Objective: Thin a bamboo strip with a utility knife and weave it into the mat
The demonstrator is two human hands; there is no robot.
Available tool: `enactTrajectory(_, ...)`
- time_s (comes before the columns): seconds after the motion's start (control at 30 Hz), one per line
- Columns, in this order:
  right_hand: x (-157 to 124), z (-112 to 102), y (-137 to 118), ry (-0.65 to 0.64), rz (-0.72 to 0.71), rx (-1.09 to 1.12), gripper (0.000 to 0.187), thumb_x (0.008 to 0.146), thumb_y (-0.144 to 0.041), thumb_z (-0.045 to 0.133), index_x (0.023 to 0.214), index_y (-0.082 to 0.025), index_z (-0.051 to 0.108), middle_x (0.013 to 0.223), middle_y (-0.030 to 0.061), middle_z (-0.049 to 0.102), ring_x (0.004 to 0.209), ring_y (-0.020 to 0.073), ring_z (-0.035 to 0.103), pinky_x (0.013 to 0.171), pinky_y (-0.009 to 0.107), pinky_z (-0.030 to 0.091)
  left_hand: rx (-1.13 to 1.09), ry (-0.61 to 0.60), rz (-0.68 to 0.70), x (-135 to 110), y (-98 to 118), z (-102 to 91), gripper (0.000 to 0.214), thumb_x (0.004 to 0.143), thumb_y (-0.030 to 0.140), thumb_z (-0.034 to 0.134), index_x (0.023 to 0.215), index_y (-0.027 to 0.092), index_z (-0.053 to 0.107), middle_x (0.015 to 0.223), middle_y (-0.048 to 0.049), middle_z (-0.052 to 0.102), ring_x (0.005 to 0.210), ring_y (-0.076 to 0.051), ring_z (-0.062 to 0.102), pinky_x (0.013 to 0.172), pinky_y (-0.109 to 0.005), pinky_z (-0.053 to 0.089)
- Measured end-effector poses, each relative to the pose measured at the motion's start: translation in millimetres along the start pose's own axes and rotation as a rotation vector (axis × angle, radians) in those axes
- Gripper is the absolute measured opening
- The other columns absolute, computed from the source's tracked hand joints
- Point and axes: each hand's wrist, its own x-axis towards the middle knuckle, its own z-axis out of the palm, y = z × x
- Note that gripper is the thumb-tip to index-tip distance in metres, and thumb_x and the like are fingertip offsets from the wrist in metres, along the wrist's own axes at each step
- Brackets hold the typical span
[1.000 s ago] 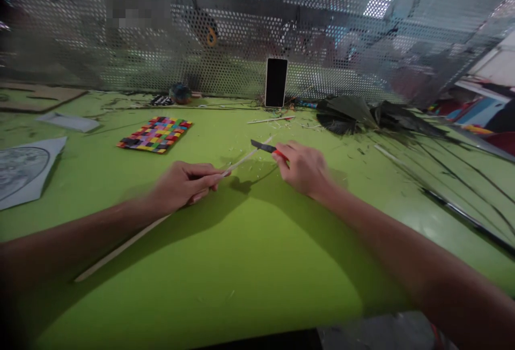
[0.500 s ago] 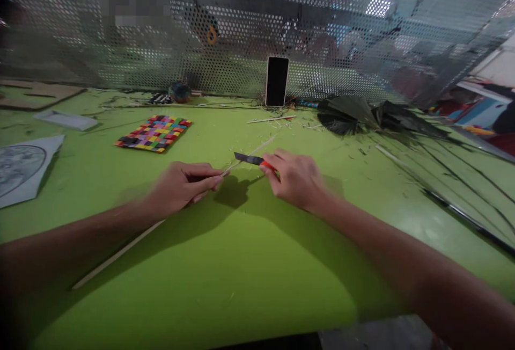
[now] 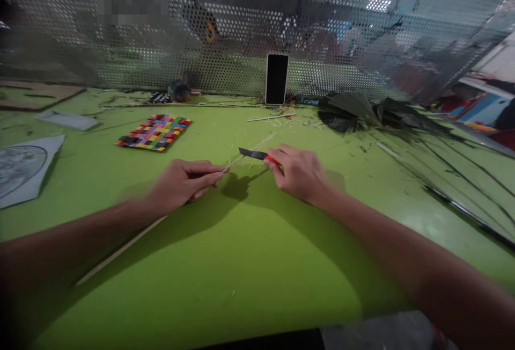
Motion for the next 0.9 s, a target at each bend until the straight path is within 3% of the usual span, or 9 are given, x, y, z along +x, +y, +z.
enactTrajectory(0.33,0.8,2.6,15.2,0.007,0.007,-0.025,0.04,0.104,-0.032,0.045,0.119,-0.011,0.075,0.097,0.0126,0.076,0.07,0.0182,0.059,0.057,0.029,0.036,-0.061,-0.037,-0.032,1.0,-1.1,-0.5,0.037,0.088,0.042,0.07,0.109,0.013,0.081,0.051,0.0042,0.052,0.043,-0.007,0.037,0.045,-0.021,0.028)
enactTrajectory(0.5,7.3,1.4,35.7,0.037,0.137,-0.048,0.037,0.101,-0.031,0.048,0.108,-0.011,0.078,0.082,0.0101,0.072,0.064,0.0175,0.054,0.056,0.029,0.034,-0.04,-0.051,0.006,0.4,-5.4,-0.2,0.035,0.089,0.044,0.068,0.101,0.014,0.082,0.055,0.0028,0.056,0.043,-0.007,0.039,0.044,-0.021,0.028)
enactTrajectory(0.77,1.2,-1.6,0.2,0.002,0.006,0.013,0.037,0.104,-0.029,0.049,0.12,-0.01,0.076,0.092,0.0109,0.075,0.069,0.0172,0.058,0.059,0.029,0.037,0.009,-0.013,-0.009,-0.2,-2.2,-0.3,0.041,0.089,0.043,0.07,0.116,0.015,0.081,0.057,0.0016,0.059,0.044,-0.007,0.04,0.045,-0.021,0.029)
enactTrajectory(0.9,2.4,-0.5,9.0,-0.042,0.033,-0.005,0.038,0.104,-0.03,0.047,0.118,-0.011,0.076,0.09,0.0102,0.074,0.066,0.0171,0.056,0.056,0.029,0.035,0.021,-0.017,-0.048,-0.5,2.4,-1.5,0.04,0.089,0.039,0.069,0.118,0.014,0.08,0.051,0.0039,0.053,0.044,-0.007,0.038,0.045,-0.021,0.028)
